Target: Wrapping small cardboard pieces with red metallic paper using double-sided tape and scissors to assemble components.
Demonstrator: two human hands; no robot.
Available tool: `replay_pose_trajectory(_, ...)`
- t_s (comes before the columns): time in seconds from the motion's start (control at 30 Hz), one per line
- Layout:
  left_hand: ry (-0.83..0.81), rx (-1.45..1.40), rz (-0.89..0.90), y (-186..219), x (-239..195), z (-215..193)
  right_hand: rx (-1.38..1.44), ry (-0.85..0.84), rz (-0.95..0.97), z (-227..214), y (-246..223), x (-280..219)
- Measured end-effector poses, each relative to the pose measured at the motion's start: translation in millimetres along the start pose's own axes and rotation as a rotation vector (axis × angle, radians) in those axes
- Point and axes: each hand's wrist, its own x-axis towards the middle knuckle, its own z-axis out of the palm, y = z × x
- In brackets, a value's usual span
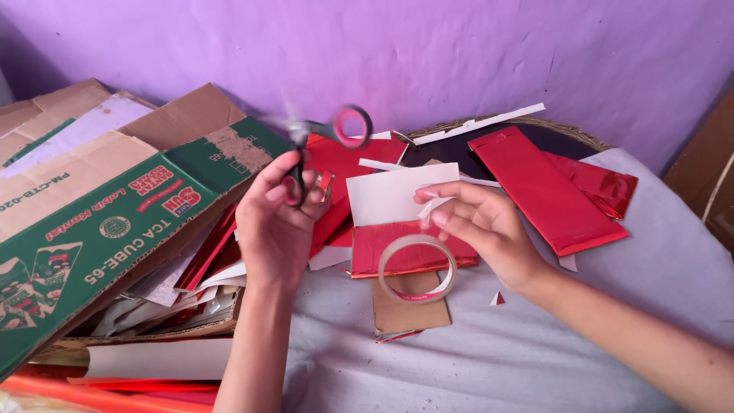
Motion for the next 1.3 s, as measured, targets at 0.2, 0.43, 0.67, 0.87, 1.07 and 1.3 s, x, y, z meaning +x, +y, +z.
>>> replay_pose_trajectory(0.2, 0.068, 0.330, 0.077, -17.0, -3.4, -12.7, -0.120, 0.001, -0.089, -7.7, 12.9, 2.1)
replay_pose_trajectory(0.43, 0.086, 0.643, 0.000, -20.5, -5.6, -0.7, -0.025, -0.189, -0.180, -16.5, 14.5, 6.9)
replay_pose_trajectory(0.67, -0.204, 1.426, -0.313, -53.4, -9.7, -26.9, -0.129, -0.342, -0.241, -14.7, 8.9, 7.2)
replay_pose_trajectory(0.87, -0.457, 1.843, -0.125, -46.2, -5.8, -31.4, -0.232, -0.332, -0.304, -16.0, 3.4, 6.4)
replay_pose_trajectory(1.07, -0.559, 1.955, -0.299, -37.6, -0.7, -44.5, -0.271, -0.341, -0.333, -14.6, 0.1, 7.4)
replay_pose_trajectory(1.3, -0.546, 2.034, -0.298, -40.8, -1.4, -48.6, -0.366, -0.330, -0.382, -15.0, -1.1, 11.0)
